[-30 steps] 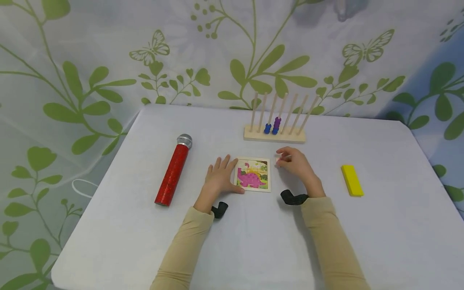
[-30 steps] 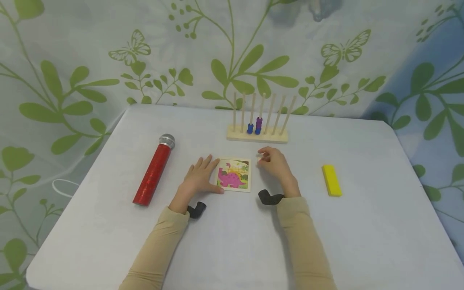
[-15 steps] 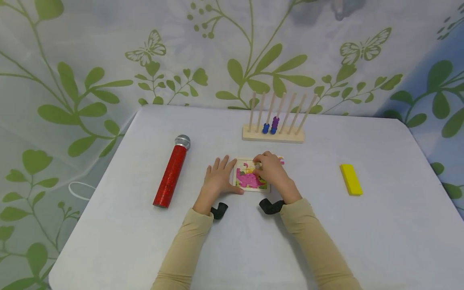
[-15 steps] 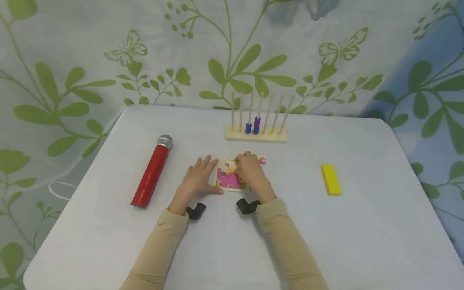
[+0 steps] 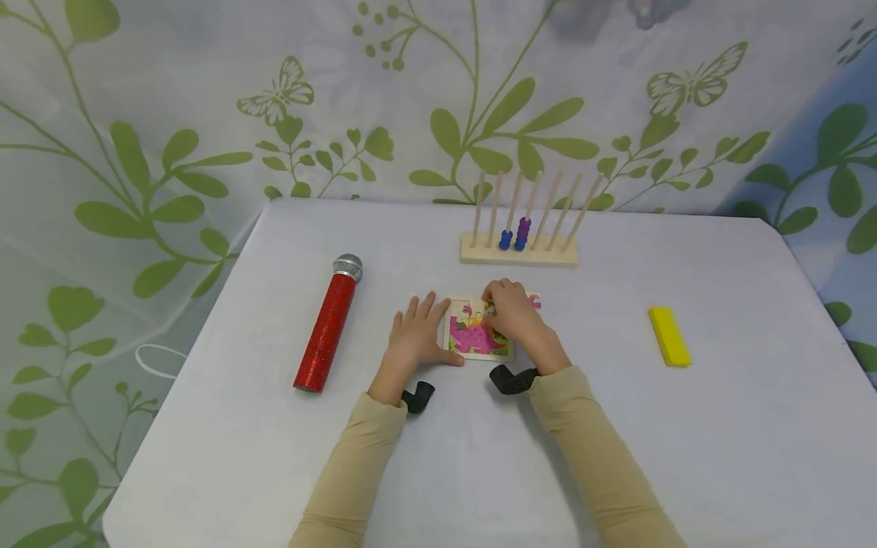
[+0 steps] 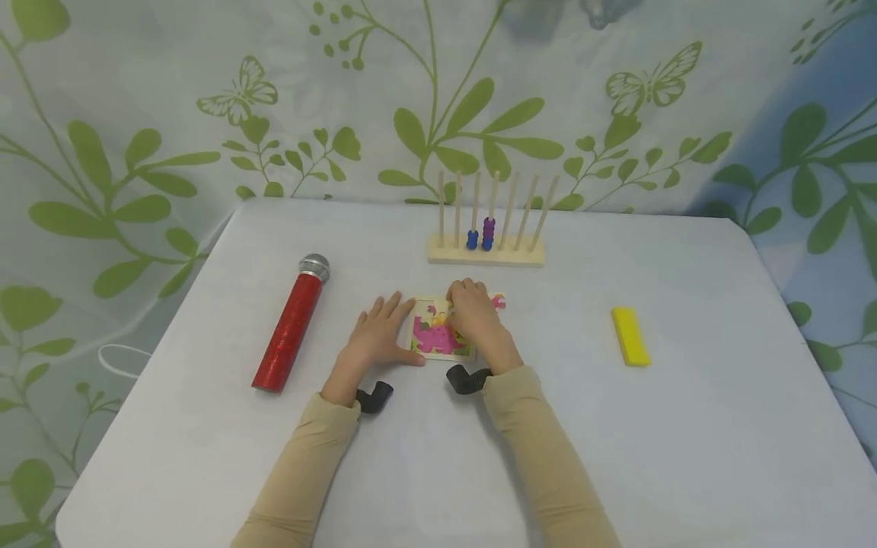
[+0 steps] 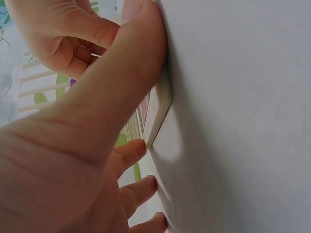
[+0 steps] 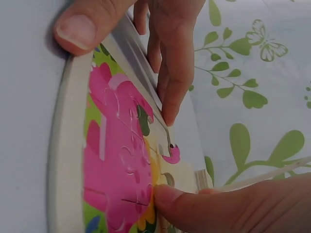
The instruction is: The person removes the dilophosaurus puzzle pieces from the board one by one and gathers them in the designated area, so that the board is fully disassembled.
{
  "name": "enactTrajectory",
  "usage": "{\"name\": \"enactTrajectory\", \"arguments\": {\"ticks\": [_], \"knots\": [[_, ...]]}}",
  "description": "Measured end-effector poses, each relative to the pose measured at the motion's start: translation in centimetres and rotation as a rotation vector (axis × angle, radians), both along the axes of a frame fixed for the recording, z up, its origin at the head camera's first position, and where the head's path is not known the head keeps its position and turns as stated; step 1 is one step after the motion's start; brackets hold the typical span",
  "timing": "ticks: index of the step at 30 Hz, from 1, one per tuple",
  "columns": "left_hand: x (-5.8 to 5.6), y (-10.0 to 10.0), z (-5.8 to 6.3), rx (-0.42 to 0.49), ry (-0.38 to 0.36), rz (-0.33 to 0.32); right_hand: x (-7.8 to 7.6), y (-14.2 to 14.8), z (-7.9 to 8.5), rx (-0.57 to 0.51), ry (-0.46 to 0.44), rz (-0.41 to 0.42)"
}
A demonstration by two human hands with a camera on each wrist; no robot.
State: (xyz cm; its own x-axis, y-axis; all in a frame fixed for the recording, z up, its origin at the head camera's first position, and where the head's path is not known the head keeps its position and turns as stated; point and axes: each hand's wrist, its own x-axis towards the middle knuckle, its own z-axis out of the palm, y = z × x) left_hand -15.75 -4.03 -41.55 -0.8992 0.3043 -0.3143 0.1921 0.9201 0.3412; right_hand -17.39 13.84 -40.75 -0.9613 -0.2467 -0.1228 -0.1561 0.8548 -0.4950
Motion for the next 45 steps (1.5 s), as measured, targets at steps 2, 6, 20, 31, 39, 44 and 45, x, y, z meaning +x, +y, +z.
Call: {"name": "enactTrajectory", "arguments": {"ticks": [2, 6, 20, 31, 39, 44, 45], "knots": [[0.0, 0.1, 0.0, -0.003, 0.003, 0.0, -0.1, 0.1, -0.1, -0.017, 0.002, -0.006], [-0.1, 0.2, -0.1, -0.014, -0.008, -0.002, 0.0, 0.3, -0.3, -0.082, -0.015, -0.011], [-0.3, 0.1, -0.1, -0.02, 0.003, 0.0, -0.7, 1.2, -1.0, -0.276, 0.072, 0.109], [-0.5, 0.1, -0.4, -0.011, -0.011, -0.006, -0.8, 7.5, 0.3, -0.512, -0.106, -0.105], [-0.8, 0.2, -0.6, -0.002, -0.007, -0.003, 0.1, 13.5, 0.1, -0.39, -0.171, -0.255], [-0.6, 0.1, -0.6, -0.005, -0.005, -0.005, 0.0, 13.9, -0.7, -0.32, -0.158, -0.268], [-0.6, 0.1, -0.5, -0.002, -0.005, -0.005, 0.1, 13.9, -0.7, -0.305, -0.149, -0.274]]}}
